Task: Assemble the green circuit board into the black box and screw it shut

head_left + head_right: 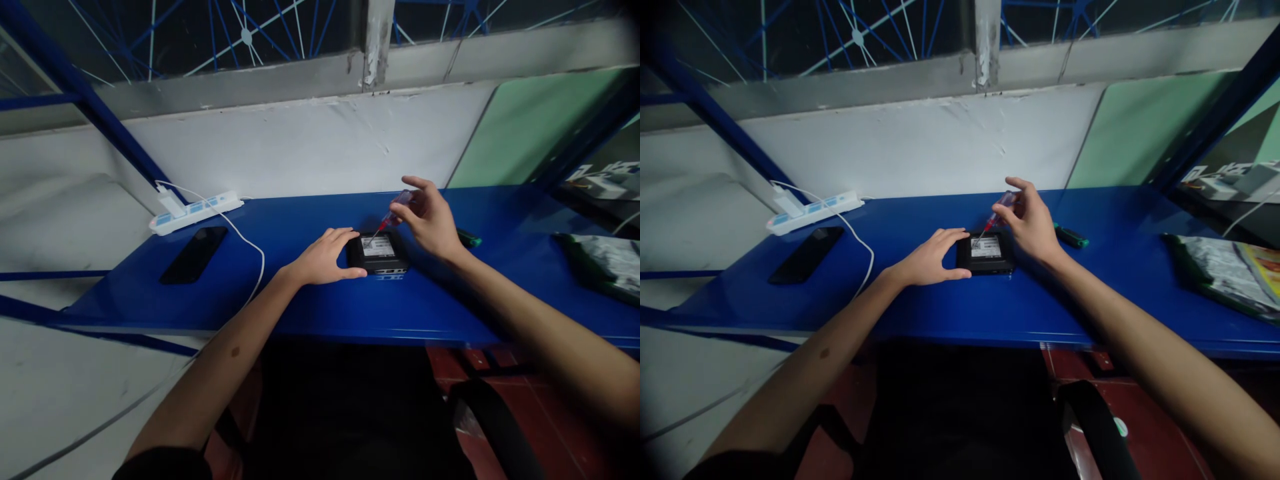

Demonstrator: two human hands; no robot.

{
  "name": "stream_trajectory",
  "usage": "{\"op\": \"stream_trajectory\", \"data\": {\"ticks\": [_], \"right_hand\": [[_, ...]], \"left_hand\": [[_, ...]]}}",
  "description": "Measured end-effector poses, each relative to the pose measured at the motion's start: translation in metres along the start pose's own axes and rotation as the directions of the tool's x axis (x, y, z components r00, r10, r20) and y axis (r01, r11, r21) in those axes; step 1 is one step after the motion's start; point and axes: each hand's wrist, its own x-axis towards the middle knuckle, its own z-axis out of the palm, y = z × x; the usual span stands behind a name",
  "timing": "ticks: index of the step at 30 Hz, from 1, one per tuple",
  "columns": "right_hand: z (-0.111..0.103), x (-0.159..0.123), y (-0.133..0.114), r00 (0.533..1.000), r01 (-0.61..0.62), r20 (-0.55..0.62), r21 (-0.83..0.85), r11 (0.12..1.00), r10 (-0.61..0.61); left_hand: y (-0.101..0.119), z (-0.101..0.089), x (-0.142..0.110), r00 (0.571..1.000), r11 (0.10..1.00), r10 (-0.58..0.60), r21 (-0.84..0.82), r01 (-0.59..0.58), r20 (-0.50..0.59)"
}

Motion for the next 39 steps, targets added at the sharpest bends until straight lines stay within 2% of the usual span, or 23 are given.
{"op": "stream_trajectory", "data": {"ticks": [5,11,22,27,30,33,36,39], "right_hand": [[-0.016,0.01,0.006,0.987,0.037,-0.151,-0.137,0.99,-0.058],[-0.029,0.017,0.013,0.976,0.023,-0.208,-0.22,0.975,-0.07],[-0.029,0.017,0.02,0.971,0.021,-0.226,-0.242,0.97,-0.078],[-0.029,0.016,0.02,0.971,0.005,-0.23,-0.259,0.966,-0.066],[-0.026,0.015,0.017,0.979,-0.002,-0.199,-0.205,0.979,-0.04],[-0.022,0.016,0.017,0.983,-0.008,-0.185,-0.025,1.0,0.003],[-0.021,0.019,0.019,0.974,-0.03,-0.22,0.136,0.99,0.06],[-0.024,0.022,0.022,0.958,-0.029,-0.274,0.191,0.981,0.082]], "left_hand": [[-0.002,0.0,0.0,1.0,1.0,-0.004,-0.019,0.005,0.012],[-0.002,-0.001,0.0,0.998,0.999,-0.032,0.0,0.032,0.045],[-0.002,-0.001,0.0,1.0,1.0,-0.01,-0.027,0.011,0.027],[-0.001,-0.001,0.001,0.998,0.999,-0.038,-0.017,0.039,0.051],[-0.001,-0.001,0.001,0.997,0.998,-0.055,-0.004,0.055,0.051],[-0.001,-0.001,0.0,0.998,0.999,-0.038,-0.005,0.038,0.041],[0.0,-0.001,0.0,0.999,1.0,-0.018,-0.018,0.019,0.039],[0.0,-0.002,0.001,0.999,1.0,-0.021,-0.019,0.022,0.047]]}}
